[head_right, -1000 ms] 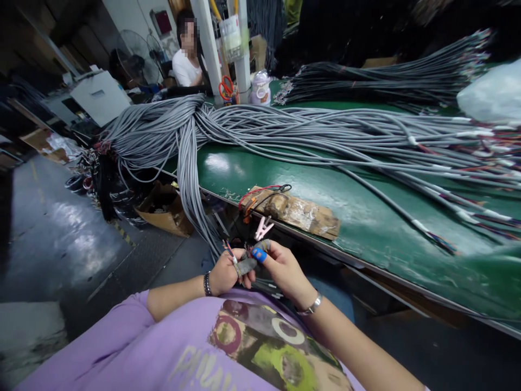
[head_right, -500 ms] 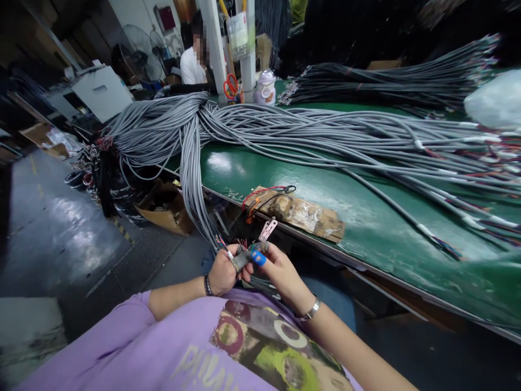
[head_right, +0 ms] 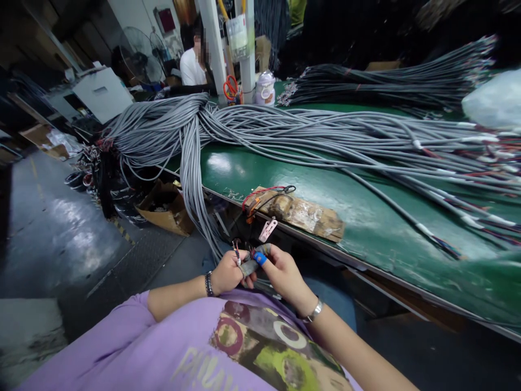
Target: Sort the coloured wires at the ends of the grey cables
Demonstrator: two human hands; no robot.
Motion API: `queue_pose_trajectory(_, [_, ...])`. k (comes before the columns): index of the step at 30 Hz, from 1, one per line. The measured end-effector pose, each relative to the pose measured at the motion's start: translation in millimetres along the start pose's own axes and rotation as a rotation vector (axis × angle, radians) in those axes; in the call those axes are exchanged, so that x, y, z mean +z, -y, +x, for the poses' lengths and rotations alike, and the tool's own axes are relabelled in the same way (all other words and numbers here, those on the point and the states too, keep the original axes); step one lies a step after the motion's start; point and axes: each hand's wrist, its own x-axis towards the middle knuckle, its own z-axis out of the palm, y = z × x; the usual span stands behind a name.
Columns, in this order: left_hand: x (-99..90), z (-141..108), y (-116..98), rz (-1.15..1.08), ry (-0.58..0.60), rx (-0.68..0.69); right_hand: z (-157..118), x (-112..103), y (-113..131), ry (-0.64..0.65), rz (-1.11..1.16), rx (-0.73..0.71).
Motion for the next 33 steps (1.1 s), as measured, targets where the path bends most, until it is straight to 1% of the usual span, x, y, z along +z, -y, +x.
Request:
queue_pose_trajectory(2, [-0.3, -0.3, -0.1, -0.014, 0.018, -0.003, -0.3, 0.1, 1.5, -0.006, -0.049, -0.046])
queue_pose_trajectory(3, [-0.4, -0.5, 0.9, -0.037, 0.004, 0.011, -0.1, 0.4, 2.1, -0.028, -0.068, -0.064])
queue_pose_trajectory(5, [-0.2, -0.5, 4.3, -0.113, -0.071, 0.055, 0.5, 2.0, 2.4, -0.083, -0.069, -0.071])
queue_pose_trajectory(8, [0.3, 1.0, 10.4, -0.220, -0.194, 0.101, 1.1, 5.6, 0.1, -0.120, 0.044, 0.009])
queue_pose_trajectory(11, [0.0, 3.1, 13.5, -0.254, -0.251, 0.092, 0.3, 7.6, -4.9, -0.112, 0.184, 0.119])
queue_pose_trajectory(13, [-0.6, 3.8, 13.9, -0.254, -0.276, 0.085, -0.4, 7.4, -7.5, -0.092, 0.239, 0.155])
queue_pose_trajectory(16, [-1.1, 3.2, 13.3, -0.217, -0.278, 0.093, 0.2, 6.8, -6.1, -0.064, 0.246, 0.146])
queue_pose_trajectory(20, [-0.7, 0.0, 10.6, -0.157, -0.239, 0.103, 3.8, 9.2, 4.7, -0.064, 0.158, 0.092])
queue_pose_trajectory(24, [-0.3, -4.6, 4.4, -0.078, -0.218, 0.098, 5.7, 11.3, 9.9, 0.009, 0.110, 0.108])
queue_pose_trajectory(29, [0.3, -7.1, 2.1, 0.018, -0.222, 0.143, 5.5, 7.7, 5.7, -0.053, 0.062, 0.119])
queue_pose_trajectory(33, [0.7, -5.7, 7.8, 0.090, -0.213, 0.192, 5.2, 4.4, 7.8, -0.027, 0.024, 0.107])
